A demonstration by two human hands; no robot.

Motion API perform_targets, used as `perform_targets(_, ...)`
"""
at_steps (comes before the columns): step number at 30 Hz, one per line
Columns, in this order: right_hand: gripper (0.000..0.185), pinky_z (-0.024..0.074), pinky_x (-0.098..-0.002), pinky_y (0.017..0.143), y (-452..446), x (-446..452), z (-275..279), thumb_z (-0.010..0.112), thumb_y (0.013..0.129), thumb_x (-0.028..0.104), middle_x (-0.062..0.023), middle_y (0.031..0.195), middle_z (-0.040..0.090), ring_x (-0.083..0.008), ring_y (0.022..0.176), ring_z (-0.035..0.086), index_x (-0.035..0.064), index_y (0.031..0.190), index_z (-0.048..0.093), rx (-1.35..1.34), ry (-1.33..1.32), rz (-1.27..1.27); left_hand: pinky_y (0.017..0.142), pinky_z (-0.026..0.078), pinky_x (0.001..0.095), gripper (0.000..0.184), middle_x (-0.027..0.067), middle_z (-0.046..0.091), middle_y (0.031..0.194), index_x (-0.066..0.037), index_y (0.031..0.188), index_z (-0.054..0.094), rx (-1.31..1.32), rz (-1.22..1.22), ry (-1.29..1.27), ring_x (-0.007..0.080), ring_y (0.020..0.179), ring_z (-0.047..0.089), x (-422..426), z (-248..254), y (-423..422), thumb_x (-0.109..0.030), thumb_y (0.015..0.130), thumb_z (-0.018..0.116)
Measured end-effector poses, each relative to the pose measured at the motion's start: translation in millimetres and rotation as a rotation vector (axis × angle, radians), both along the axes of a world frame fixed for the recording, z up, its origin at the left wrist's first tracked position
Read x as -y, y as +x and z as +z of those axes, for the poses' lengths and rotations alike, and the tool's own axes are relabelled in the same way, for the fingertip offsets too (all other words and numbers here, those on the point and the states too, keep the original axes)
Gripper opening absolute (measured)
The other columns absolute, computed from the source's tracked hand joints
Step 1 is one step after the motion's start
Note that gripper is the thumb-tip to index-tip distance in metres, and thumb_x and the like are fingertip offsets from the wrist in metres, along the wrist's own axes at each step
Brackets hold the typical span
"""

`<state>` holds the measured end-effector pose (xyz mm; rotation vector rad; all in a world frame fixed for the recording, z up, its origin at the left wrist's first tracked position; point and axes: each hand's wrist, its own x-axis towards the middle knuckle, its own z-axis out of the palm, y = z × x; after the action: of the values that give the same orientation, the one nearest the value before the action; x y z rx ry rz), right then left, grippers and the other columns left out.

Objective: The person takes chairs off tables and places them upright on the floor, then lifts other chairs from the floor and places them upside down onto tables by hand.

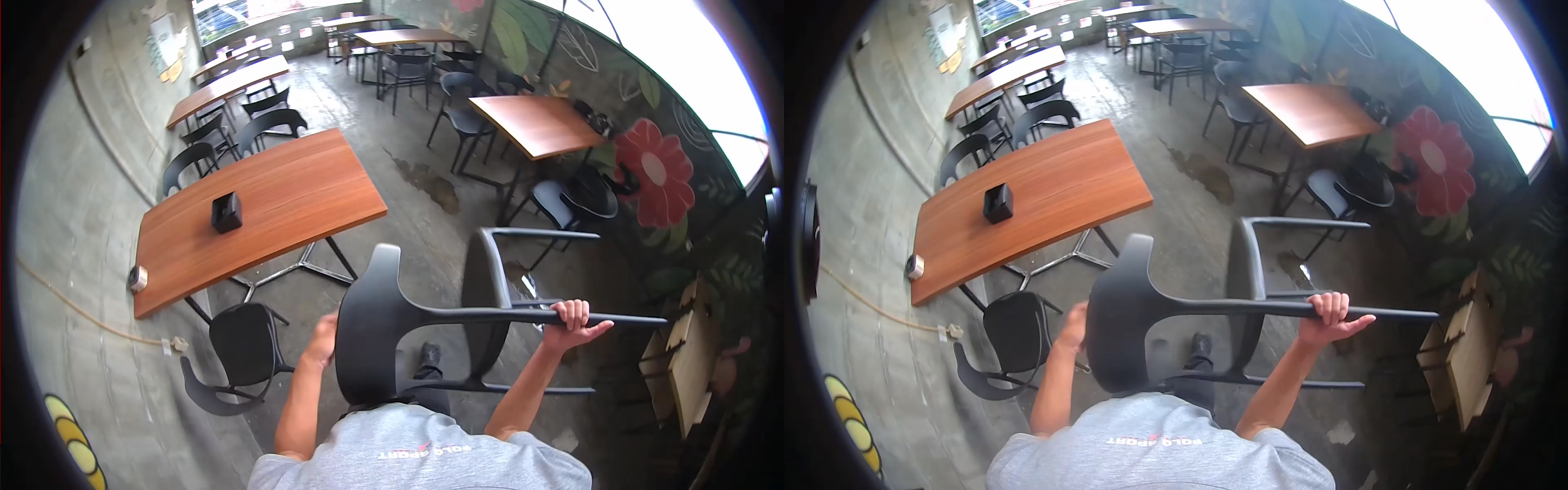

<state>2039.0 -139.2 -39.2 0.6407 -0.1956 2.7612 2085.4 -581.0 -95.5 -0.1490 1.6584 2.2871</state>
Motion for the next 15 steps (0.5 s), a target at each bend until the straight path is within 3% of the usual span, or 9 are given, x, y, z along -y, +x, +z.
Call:
perform_targets(1,0.058,0.0293,-0.0272,0.051,-1,14,3,0.060,0.080,0.060,0.0041,0.051,0.034,-0.0100,0.045,0.032,0.0145,0.055,0.034,0.004,-0.001,0.022,0.074,0.047,0.0276,0.032,0.0088,0.065,0.103,-0.003,0.112,0.059,0.005,0.274,-0.107,0.0139,0.092,0.061,15,-27,-7,-0.028,0.097,0.047)
perform_targets(4,0.055,0.0264,-0.0291,0.047,-21,73,-3,0.053,0.085,0.048,0.0034,0.044,0.028,-0.0114,0.041,0.027,0.0109,0.050,0.032,0.040,0.494,0.034,0.076,0.047,0.0283,0.039,0.0101,0.064,0.109,-0.003,0.117,0.055,0.204,0.474,-0.219,0.0138,0.097,0.060,42,-9,10,-0.035,0.096,0.050)
perform_targets(6,0.047,0.0249,-0.0308,0.044,-44,105,-22,0.052,0.082,0.034,0.0026,0.044,0.031,-0.0119,0.040,0.027,0.0089,0.047,0.034,0.104,0.724,0.003,0.084,0.046,0.0325,0.046,0.0101,0.061,0.114,-0.001,0.122,0.051,0.060,0.373,-0.412,0.0172,0.104,0.059,23,-3,12,-0.038,0.095,0.051)
perform_targets(8,0.037,0.0264,-0.0307,0.042,-56,139,-30,0.055,0.075,0.023,0.0009,0.046,0.040,-0.0107,0.041,0.032,0.0069,0.046,0.039,0.179,0.993,-0.035,0.090,0.044,0.0333,0.050,0.0126,0.057,0.121,-0.001,0.123,0.049,-0.248,0.287,-0.347,0.0203,0.110,0.057,-4,-9,3,-0.037,0.090,0.060)
perform_targets(9,0.033,0.0278,-0.0299,0.042,-59,159,-33,0.057,0.072,0.020,-0.0002,0.047,0.044,-0.0097,0.042,0.035,0.0060,0.046,0.042,0.265,1.135,-0.070,0.095,0.042,0.0356,0.060,0.0145,0.054,0.126,0.000,0.126,0.047,-0.283,0.240,-0.487,0.0235,0.117,0.053,-24,30,0,-0.039,0.084,0.068)
perform_targets(12,0.025,0.0304,-0.0272,0.043,-65,205,-41,0.065,0.067,0.020,0.0011,0.049,0.043,-0.0091,0.047,0.042,0.0038,0.052,0.052,0.103,1.440,0.129,0.101,0.037,0.0419,0.088,0.0218,0.045,0.135,0.001,0.132,0.040,-0.705,0.204,-0.583,0.0317,0.127,0.042,-63,86,-22,-0.047,0.069,0.078)
perform_targets(13,0.023,0.0321,-0.0283,0.043,-65,217,-42,0.066,0.065,0.020,0.0013,0.050,0.045,-0.0097,0.049,0.044,0.0043,0.054,0.054,0.050,1.501,0.218,0.098,0.040,0.0401,0.093,0.0180,0.048,0.133,-0.002,0.133,0.037,-0.906,0.171,-0.711,0.0289,0.124,0.046,-69,105,-30,-0.049,0.066,0.080)
perform_targets(15,0.017,0.0354,-0.0274,0.046,-76,245,-82,0.066,0.065,0.019,0.0011,0.057,0.050,-0.0085,0.056,0.048,0.0050,0.062,0.057,-0.244,1.502,0.076,0.095,0.043,0.0384,0.085,0.0166,0.053,0.127,-0.004,0.128,0.042,-0.974,-0.011,-0.595,0.0280,0.119,0.051,-83,125,-42,-0.043,0.065,0.083)
